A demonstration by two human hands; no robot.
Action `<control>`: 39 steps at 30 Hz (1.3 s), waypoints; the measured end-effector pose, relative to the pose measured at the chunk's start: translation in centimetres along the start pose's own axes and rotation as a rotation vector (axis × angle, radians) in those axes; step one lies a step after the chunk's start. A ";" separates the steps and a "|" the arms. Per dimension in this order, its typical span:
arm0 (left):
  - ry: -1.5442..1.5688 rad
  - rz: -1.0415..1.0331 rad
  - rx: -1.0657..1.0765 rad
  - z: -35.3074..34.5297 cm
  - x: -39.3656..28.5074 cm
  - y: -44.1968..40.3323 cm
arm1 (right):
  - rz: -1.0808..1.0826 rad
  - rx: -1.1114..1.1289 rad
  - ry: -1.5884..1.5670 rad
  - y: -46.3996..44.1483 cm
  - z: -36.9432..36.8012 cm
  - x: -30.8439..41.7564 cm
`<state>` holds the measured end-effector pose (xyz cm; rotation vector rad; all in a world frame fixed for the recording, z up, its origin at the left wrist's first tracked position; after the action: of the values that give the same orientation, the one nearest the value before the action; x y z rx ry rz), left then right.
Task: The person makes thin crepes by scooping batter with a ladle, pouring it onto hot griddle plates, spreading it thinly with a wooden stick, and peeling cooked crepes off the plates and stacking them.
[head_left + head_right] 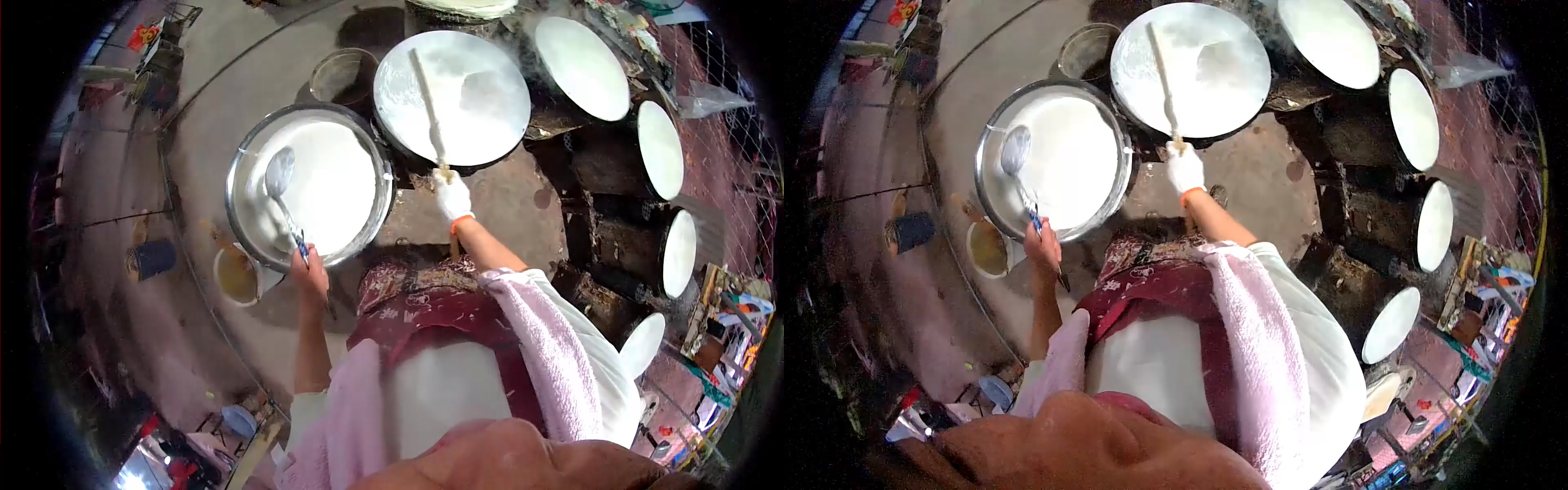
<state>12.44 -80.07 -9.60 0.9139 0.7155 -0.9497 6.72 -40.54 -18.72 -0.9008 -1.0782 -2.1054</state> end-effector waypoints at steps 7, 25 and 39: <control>0.189 0.155 0.029 0.1 1.3 4.7 | -0.044 0.027 -0.278 0.0 4.7 -0.3; -0.099 0.112 -0.023 -7.3 -6.1 9.7 | 0.328 0.139 0.547 -5.1 16.7 -2.5; -0.195 0.176 -0.069 -12.4 -7.0 14.6 | 0.554 0.112 0.571 -15.2 24.5 0.9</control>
<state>21.20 -62.39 -4.53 0.7970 0.4901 -0.8395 1.96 -12.44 -13.95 -0.4256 -0.5564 -1.6575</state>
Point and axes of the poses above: each hand's wrist, its own y-axis away from the middle knuckle, its own z-axis out of the back of the hand, x = y × z, the point moved 9 cm from there along -y, towards the middle knuckle, and after that the axes turned 7 degrees about -y, right-handed, at the moved point
